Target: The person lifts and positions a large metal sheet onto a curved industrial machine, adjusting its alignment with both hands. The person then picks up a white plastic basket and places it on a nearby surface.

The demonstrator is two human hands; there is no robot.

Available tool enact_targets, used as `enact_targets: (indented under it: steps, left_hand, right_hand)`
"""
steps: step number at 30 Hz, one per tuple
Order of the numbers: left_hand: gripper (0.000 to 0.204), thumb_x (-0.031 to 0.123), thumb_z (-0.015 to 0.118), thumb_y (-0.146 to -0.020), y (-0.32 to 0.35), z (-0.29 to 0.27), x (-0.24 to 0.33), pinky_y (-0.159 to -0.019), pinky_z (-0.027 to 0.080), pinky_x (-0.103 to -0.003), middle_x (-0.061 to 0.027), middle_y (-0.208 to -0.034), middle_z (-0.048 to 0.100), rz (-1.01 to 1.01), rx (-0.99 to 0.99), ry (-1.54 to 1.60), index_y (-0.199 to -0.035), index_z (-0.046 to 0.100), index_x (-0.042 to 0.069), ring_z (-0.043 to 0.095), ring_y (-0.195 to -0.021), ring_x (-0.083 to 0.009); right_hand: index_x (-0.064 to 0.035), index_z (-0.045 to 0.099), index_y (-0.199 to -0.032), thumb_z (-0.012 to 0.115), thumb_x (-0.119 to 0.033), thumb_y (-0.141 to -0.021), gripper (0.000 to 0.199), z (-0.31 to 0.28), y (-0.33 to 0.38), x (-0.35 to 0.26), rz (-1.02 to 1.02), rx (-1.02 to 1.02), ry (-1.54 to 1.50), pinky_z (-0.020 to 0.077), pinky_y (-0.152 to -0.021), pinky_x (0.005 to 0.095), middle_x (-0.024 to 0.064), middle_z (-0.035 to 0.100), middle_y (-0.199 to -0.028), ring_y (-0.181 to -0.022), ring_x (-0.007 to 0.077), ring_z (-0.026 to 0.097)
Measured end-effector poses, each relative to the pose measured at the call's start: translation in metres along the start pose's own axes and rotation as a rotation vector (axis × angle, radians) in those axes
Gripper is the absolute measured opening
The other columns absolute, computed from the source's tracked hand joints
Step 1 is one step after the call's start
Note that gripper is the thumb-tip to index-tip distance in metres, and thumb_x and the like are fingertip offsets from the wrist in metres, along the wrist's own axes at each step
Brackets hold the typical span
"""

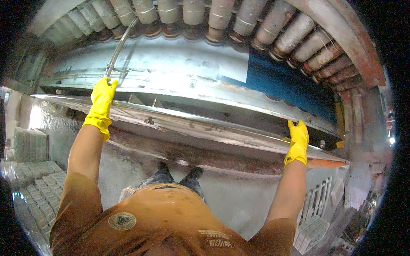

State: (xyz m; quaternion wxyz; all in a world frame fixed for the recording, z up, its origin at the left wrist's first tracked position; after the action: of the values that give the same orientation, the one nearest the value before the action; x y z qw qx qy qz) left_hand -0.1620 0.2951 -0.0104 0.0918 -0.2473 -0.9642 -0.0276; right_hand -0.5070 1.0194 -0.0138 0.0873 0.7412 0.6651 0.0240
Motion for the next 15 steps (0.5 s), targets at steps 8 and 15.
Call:
enact_targets:
  steps: [8, 15]
  left_hand:
    - [0.056, 0.051, 0.07, -0.087, -0.003, -0.001, -0.002, -0.099, 0.05, -0.046, -0.019, -0.118, 0.071, 0.025, 0.104, 0.034, -0.124, 0.069, 0.008, 0.066, -0.113, -0.0366]
    - [0.049, 0.049, 0.069, -0.089, 0.013, -0.015, 0.013, -0.095, 0.051, -0.048, -0.021, -0.112, 0.071, 0.05, 0.13, 0.069, -0.115, 0.069, 0.007, 0.067, -0.108, -0.0391]
  right_hand:
    - [-0.0031, 0.064, -0.131, 0.062, -0.057, -0.09, 0.067, 0.019, -0.026, 0.026, -0.064, -0.033, 0.044, 0.047, -0.103, 0.0475, 0.0249, 0.064, -0.132, -0.125, 0.0409, 0.06]
    - [0.0002, 0.067, -0.123, 0.064, -0.051, -0.091, 0.06, 0.027, -0.03, 0.041, -0.155, 0.156, -0.026, 0.0467, -0.102, 0.0459, 0.0265, 0.066, -0.127, -0.121, 0.0417, 0.061]
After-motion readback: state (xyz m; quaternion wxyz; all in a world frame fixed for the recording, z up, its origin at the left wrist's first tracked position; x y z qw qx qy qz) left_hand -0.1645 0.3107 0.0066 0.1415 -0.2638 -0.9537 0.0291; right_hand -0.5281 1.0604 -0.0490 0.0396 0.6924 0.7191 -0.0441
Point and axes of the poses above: each hand's wrist, its own y-axis away from the middle knuckle, its own z-axis out of the palm, x = y × z, the point moved 6 cm from there along -y, towards the middle knuckle
